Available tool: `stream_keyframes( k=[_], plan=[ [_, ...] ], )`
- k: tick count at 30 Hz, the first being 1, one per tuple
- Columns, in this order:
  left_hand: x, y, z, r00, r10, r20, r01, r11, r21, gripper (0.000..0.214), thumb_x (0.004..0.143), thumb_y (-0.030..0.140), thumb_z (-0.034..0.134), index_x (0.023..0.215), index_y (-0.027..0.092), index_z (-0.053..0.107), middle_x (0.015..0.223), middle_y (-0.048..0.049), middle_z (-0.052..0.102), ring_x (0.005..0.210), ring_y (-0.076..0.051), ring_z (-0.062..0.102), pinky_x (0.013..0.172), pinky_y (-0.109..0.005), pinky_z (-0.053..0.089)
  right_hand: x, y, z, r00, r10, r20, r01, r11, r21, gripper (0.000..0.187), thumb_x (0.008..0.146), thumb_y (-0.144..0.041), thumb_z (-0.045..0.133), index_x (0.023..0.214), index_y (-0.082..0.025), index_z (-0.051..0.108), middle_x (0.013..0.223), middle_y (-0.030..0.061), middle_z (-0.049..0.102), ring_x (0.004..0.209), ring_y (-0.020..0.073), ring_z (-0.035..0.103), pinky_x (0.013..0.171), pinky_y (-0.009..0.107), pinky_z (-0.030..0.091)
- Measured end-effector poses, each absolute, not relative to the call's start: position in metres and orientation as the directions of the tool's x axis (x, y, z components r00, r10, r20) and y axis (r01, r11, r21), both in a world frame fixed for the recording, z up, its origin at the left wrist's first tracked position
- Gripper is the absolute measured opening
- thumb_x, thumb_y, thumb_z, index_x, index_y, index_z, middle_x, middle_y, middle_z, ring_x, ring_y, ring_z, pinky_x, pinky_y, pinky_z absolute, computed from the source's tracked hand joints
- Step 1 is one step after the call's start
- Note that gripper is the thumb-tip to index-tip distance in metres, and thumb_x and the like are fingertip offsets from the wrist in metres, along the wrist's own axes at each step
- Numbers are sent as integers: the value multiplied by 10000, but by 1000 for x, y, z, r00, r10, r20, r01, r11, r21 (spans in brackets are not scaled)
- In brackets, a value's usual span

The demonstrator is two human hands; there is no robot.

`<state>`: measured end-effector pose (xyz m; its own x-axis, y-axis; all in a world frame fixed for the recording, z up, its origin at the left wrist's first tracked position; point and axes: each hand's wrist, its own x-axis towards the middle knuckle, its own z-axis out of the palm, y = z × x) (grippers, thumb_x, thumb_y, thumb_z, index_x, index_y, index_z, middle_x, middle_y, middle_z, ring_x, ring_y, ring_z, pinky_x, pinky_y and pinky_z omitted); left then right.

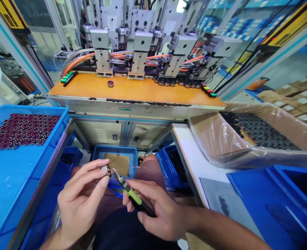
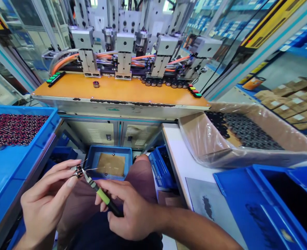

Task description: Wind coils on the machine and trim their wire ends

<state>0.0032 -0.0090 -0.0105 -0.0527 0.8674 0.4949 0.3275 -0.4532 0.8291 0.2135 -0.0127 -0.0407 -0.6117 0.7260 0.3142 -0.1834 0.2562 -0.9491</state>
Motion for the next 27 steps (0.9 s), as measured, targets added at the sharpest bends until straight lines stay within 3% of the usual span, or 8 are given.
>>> stream_keyframes(
  k=[6,11,14,18,21,27],
  plan=[
    [4,-8,-12,-56,875,481,301,-444,844,323,815,5,686,1024,245,738,1155,-27,729,1064,-191,694,898,-307,596,216,-13,-39,-618,728,295,-165,247,-955,808,703,-2,524,1464,-226,374,948,39,590,730,107,564,657,246,507],
    [4,-8,-12,-62,874,481,309,-442,842,311,812,8,690,1008,245,740,1140,-25,733,1056,-189,698,903,-309,595,217,-12,-34,-645,741,188,-6,241,-970,520,722,-40,559,1221,-184,569,816,5,574,677,105,529,639,228,481],
    [4,-8,-13,-64,876,478,316,-437,842,292,811,20,697,999,239,741,1125,-34,736,1049,-197,699,906,-325,594,217,-12,-31,-615,773,156,42,229,-972,441,733,-58,565,1155,-180,597,787,-5,559,656,101,503,637,228,475],
    [1,-3,-17,-35,876,481,298,-450,842,285,827,24,676,1012,235,726,1147,-59,715,1083,-225,681,871,-362,609,219,-14,-31,-631,766,124,7,166,-986,522,754,-58,548,1261,-184,558,841,10,567,667,91,504,633,221,481],
    [-1,3,-19,17,815,579,319,-553,769,314,806,-14,674,998,231,713,1142,-69,681,1097,-224,664,855,-358,615,222,-15,-29,-605,777,172,-85,151,-985,660,753,-34,520,1386,-215,473,924,27,576,712,90,537,665,238,507],
    [-1,6,-20,-28,763,646,112,-640,760,630,668,-148,715,1125,238,516,1107,-51,699,1026,-223,709,825,-388,654,231,-16,-18,-589,785,190,-99,163,-982,769,715,7,508,1445,-224,430,1079,84,616,925,155,628,856,359,559]
  ],
)
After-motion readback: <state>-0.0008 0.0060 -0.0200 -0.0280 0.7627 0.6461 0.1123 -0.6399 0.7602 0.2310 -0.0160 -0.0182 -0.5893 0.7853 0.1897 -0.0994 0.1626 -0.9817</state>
